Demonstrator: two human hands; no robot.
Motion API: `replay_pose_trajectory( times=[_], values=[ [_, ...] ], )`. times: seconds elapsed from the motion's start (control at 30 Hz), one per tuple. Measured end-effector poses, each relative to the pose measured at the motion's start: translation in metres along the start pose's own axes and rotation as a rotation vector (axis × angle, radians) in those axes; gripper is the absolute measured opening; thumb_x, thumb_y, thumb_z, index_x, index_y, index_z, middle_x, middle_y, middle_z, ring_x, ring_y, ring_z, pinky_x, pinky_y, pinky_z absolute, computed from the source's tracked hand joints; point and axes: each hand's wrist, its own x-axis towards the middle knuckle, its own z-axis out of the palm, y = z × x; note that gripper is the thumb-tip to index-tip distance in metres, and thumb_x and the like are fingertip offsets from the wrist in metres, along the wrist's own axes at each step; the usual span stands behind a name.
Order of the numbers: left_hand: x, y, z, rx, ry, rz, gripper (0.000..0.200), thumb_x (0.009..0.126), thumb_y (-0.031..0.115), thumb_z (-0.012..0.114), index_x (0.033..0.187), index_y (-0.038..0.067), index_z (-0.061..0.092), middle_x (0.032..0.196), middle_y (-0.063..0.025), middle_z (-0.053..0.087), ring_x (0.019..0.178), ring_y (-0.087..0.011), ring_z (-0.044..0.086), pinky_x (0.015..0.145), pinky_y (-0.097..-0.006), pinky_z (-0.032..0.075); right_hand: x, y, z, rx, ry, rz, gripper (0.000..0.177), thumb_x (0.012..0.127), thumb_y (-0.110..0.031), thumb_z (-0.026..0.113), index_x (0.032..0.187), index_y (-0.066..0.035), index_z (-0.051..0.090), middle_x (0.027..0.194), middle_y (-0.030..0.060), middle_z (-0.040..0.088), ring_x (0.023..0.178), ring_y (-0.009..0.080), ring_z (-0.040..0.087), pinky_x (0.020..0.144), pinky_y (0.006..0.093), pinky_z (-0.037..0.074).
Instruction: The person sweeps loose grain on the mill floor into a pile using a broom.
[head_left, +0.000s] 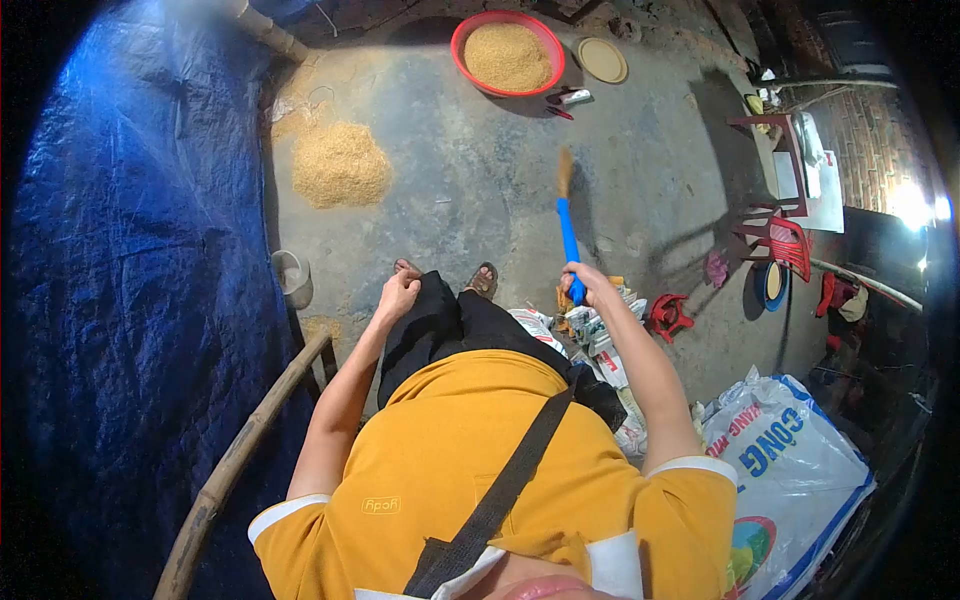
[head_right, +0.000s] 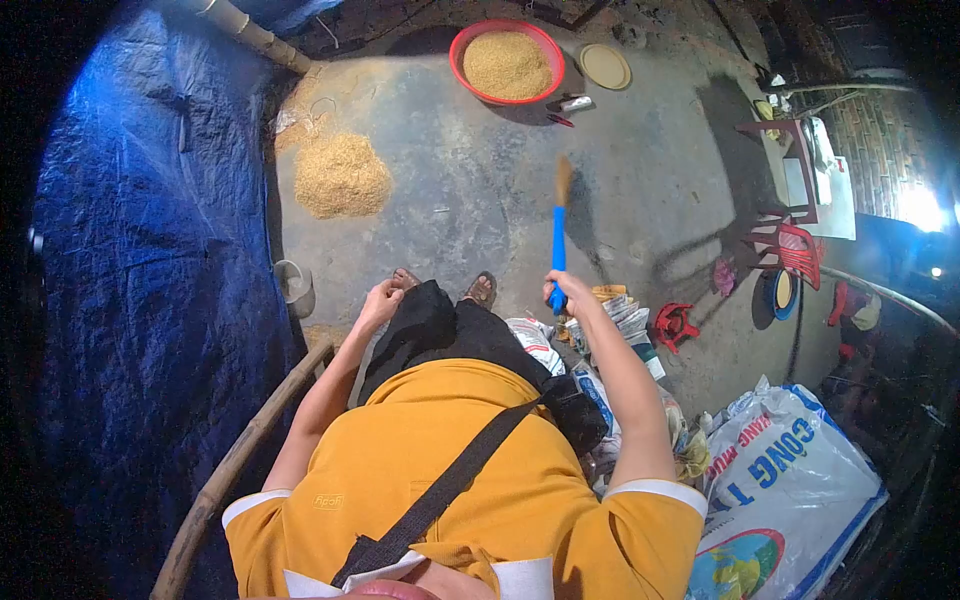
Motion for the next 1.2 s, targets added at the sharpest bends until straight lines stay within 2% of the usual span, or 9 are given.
replay_pose_trajectory(
  times=[0.1,0.3,0.4,0.47,0.63,0.7,0.77,0.97,1.2],
  values=[
    [-0.003,-0.008,0.013,-0.014,0.023,-0.005,0.027,0.068,0.015,0.046,0.09,0.0,0.052,0.083,-0.0177,0.056,0.079,-0.0267,0.054,0.07,-0.032,0.041,0.032,-0.016,-0.021,0.069,0.035,-0.065,0.011,0.069,-0.002,0.044,0.067,-0.005,0.033,0.049,0.0037,0.037,0.039,0.0123,0.04,0.035,0.0249,0.035],
    [-0.005,-0.001,0.031,-0.064,0.065,-0.035,0.028,0.069,0.017,0.047,0.091,-0.001,0.052,0.083,-0.0166,0.056,0.078,-0.025,0.055,0.068,-0.0303,0.042,0.068,0.007,0.063,-0.164,-0.037,-0.221,0.005,0.069,-0.004,0.044,0.069,-0.002,0.04,0.052,0.0079,0.042,0.042,0.0178,0.044,0.038,0.0299,0.04],
    [0.003,-0.004,0.043,-0.113,0.045,-0.04,0.027,0.071,0.017,0.047,0.091,0.0,0.052,0.083,-0.0158,0.056,0.077,-0.0228,0.055,0.066,-0.0288,0.042,0.034,0.015,0.099,-0.353,-0.084,-0.172,0.006,0.07,-0.004,0.045,0.068,-0.002,0.039,0.052,0.0066,0.043,0.04,0.0163,0.044,0.038,0.0297,0.04],
    [0.004,0.008,0.046,-0.132,0.042,-0.026,0.027,0.071,0.017,0.047,0.091,0.0,0.052,0.082,-0.0154,0.057,0.076,-0.022,0.055,0.066,-0.0283,0.042,0.021,0.008,0.103,-0.444,-0.208,-0.067,0.01,0.071,-0.007,0.046,0.065,-0.005,0.038,0.051,0.0032,0.042,0.036,0.0096,0.04,0.033,0.0227,0.038],
    [0.022,0.015,0.053,-0.137,0.032,-0.008,0.027,0.072,0.017,0.047,0.093,0.001,0.052,0.08,-0.0147,0.057,0.075,-0.0208,0.055,0.065,-0.0276,0.042,0.013,-0.016,0.087,-0.44,-0.396,0.079,0.012,0.074,-0.009,0.046,0.067,-0.007,0.035,0.053,0.0002,0.039,0.037,0.0023,0.034,0.03,0.0139,0.032],
    [0.03,0.018,0.052,-0.093,0.065,0.057,0.024,0.075,0.015,0.045,0.095,0.003,0.05,0.069,-0.0052,0.054,0.057,-0.01,0.049,0.049,-0.0223,0.039,-0.003,-0.023,0.076,-0.379,-0.406,0.059,0.013,0.074,-0.009,0.046,0.067,-0.007,0.035,0.052,-0.0003,0.038,0.037,0.0022,0.033,0.03,0.0142,0.032],
    [0.032,0.026,0.049,-0.123,0.04,0.049,0.024,0.075,0.015,0.046,0.095,0.003,0.05,0.069,-0.0047,0.053,0.058,-0.0094,0.049,0.049,-0.0219,0.038,-0.008,-0.031,0.054,-0.397,-0.387,0.02,0.014,0.075,-0.009,0.046,0.067,-0.008,0.035,0.053,-0.0005,0.038,0.037,0.0028,0.034,0.03,0.0153,0.033],
    [0.034,0.052,0.042,-0.14,0.039,0.002,0.026,0.072,0.016,0.048,0.092,0.0,0.051,0.069,-0.0089,0.056,0.059,-0.0123,0.051,0.057,-0.0247,0.042,-0.027,-0.048,-0.031,-0.176,-0.1,-0.192,0.014,0.072,-0.008,0.046,0.063,-0.006,0.036,0.047,0.0016,0.037,0.036,0.0087,0.037,0.032,0.0207,0.033],
    [0.057,0.058,0.034,-0.108,0.041,-0.005,0.026,0.07,0.016,0.047,0.09,0.001,0.052,0.071,-0.0135,0.057,0.064,-0.0178,0.055,0.06,-0.027,0.042,0.001,-0.096,-0.074,0.193,0.013,-0.147,0.013,0.07,-0.006,0.045,0.061,-0.006,0.034,0.046,0.0018,0.037,0.036,0.0103,0.037,0.034,0.0234,0.035]
  ],
)
